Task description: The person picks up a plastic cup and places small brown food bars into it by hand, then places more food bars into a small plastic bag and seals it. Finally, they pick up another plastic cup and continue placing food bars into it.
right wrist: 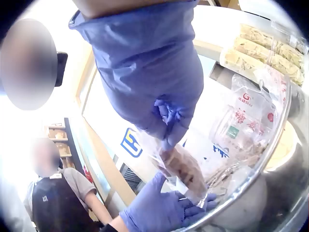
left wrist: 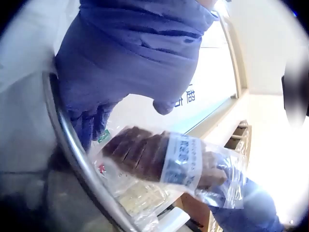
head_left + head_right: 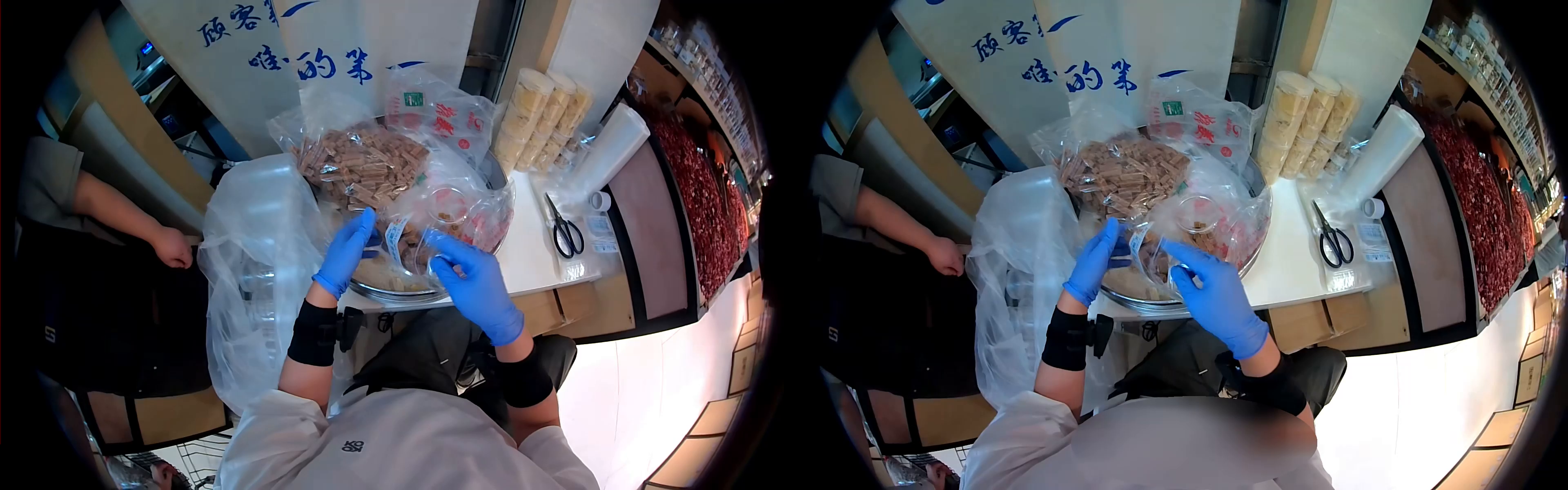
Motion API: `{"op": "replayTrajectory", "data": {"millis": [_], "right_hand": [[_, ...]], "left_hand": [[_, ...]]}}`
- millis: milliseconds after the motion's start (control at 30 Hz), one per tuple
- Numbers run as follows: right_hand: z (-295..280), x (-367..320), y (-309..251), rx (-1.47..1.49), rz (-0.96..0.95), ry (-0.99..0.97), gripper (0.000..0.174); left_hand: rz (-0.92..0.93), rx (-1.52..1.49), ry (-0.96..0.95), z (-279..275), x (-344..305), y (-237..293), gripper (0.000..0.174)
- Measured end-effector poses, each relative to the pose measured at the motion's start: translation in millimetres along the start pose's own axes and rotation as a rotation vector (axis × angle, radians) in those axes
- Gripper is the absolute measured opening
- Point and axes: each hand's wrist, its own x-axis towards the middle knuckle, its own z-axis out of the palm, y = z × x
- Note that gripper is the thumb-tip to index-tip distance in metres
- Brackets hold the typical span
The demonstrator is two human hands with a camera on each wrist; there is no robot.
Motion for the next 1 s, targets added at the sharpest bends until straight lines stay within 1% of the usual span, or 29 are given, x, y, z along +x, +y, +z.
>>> {"op": "replayTrajectory", "data": {"millis": [33, 67, 133, 167, 200, 233, 267, 333, 367, 433, 467, 533, 567, 633, 667, 733, 767, 833, 867, 900, 933, 967, 1000], "right_hand": [[-3, 0, -1, 0.079, -0.036, 0.037, 0.039], [-6, 0, -4, 0.077, -0.039, 0.035, 0.039], [-11, 2, -9, 0.339, 0.109, -0.002, 0.039], [-12, 2, -4, 0.336, 0.107, -0.003, 0.039], [-12, 2, 5, 0.268, 0.076, 0.033, 0.039], [-12, 3, 9, 0.202, 0.045, 0.070, 0.039], [-13, 3, 12, 0.198, 0.046, 0.072, 0.039], [-15, 3, 13, 0.042, 0.118, 0.026, 0.038], [-15, 3, 13, 0.041, 0.121, 0.029, 0.038], [-16, 6, 11, 0.294, 0.248, -0.024, 0.037], [-18, 9, 7, 0.293, 0.247, -0.023, 0.037], [-22, 14, -5, 0.465, 0.350, 0.008, 0.039], [-22, 16, -4, 0.464, 0.347, 0.010, 0.039], [-22, 21, -2, 0.515, 0.337, 0.058, 0.041], [-21, 23, 0, 0.515, 0.332, 0.063, 0.041], [-16, 27, 5, 0.471, 0.283, 0.085, 0.043], [-13, 28, 7, 0.472, 0.279, 0.086, 0.043], [-9, 27, 10, 0.406, 0.231, 0.076, 0.047], [-9, 28, 9, 0.405, 0.232, 0.075, 0.047], [-11, 29, 8, 0.165, 0.056, 0.074, 0.048], [-12, 30, 7, -0.076, -0.119, 0.073, 0.049], [-10, 31, 9, -0.078, -0.118, 0.074, 0.049], [-6, 32, 13, -0.030, -0.030, 0.074, 0.046]], "left_hand": [[-0.110, -0.112, -0.076, 4, -3, 8, 0.055], [-0.107, -0.115, -0.075, 14, -11, 20, 0.055], [-0.120, -0.623, -0.138, 33, -25, 41, 0.043], [-0.117, -0.625, -0.139, 26, -19, 34, 0.043], [-0.052, -0.580, -0.128, 13, -9, 23, 0.041], [0.011, -0.533, -0.117, 10, -7, 28, 0.040], [0.011, -0.535, -0.121, 10, -7, 33, 0.040], [0.094, -0.443, -0.025, 10, -10, 46, 0.037], [0.091, -0.443, -0.029, 11, -8, 47, 0.037], [0.200, -0.434, 0.116, 15, -4, 50, 0.034], [0.201, -0.435, 0.114, 18, -3, 53, 0.034], [0.247, -0.570, 0.205, 27, -5, 64, 0.035], [0.249, -0.570, 0.203, 35, -7, 71, 0.035], [0.301, -0.998, 0.096, 52, -10, 87, 0.042], [0.304, -0.996, 0.091, 58, -9, 85, 0.042], [0.227, -1.211, -0.109, 66, -8, 76, 0.047], [0.229, -1.209, -0.112, 67, -6, 74, 0.047], [0.096, -1.298, -0.529, 68, -1, 70, 0.047], [0.041, -1.317, -0.433, 68, 5, 63, 0.045], [0.040, -1.318, -0.433, 69, 7, 59, 0.045], [0.043, -1.306, -0.348, 69, 7, 57, 0.043], [0.046, -1.292, -0.265, 69, 9, 55, 0.041], [0.045, -1.293, -0.267, 68, 12, 52, 0.041]]}}
